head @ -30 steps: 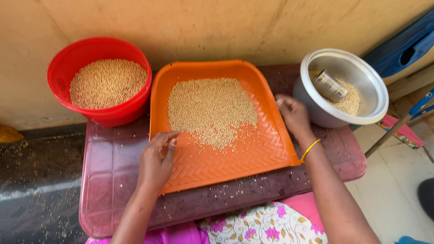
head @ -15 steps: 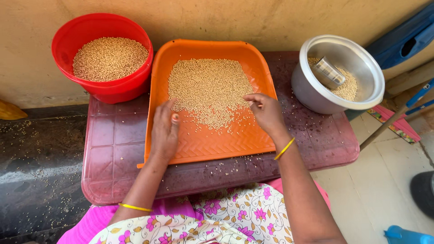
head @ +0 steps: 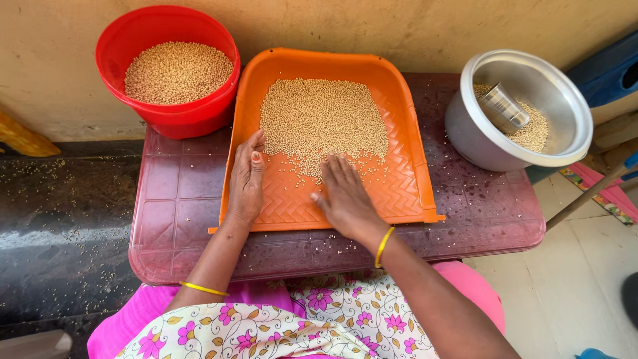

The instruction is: The person cleans grains by shaking them in a tray, spreading them out by hand to pick through them, and pouring the grains between a tray and a bowl.

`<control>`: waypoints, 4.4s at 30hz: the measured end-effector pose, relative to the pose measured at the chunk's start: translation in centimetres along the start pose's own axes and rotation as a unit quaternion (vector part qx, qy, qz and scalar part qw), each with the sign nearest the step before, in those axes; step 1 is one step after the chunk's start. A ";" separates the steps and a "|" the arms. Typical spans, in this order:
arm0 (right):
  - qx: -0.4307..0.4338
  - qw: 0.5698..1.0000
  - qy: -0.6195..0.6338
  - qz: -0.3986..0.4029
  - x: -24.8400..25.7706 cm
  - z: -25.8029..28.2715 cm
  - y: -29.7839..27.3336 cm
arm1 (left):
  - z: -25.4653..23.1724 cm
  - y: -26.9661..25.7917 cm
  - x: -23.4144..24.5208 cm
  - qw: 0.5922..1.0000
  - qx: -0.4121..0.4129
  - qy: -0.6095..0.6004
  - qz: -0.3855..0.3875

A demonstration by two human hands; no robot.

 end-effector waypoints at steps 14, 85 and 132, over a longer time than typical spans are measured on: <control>0.169 0.981 0.090 -0.015 -0.2 10.7 -3.6 | 1.6 0.2 0.2 0.992 0.051 -0.114 0.015; -0.088 0.994 0.062 0.030 7.0 -6.0 0.4 | 0.3 -2.6 -2.8 0.849 -0.195 0.403 0.279; 0.006 0.948 0.163 0.273 7.8 -7.6 -2.4 | 1.8 0.5 0.3 0.990 0.103 -0.093 0.036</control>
Point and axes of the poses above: each hand's wrist, its own y-axis towards the middle knuckle, its own x-axis out of the back of the hand, z = x × y, the point moved 3 cm from there along y, towards the middle knuckle, and after that the axes turned 12 degrees about -z, right-handed, at the moved point
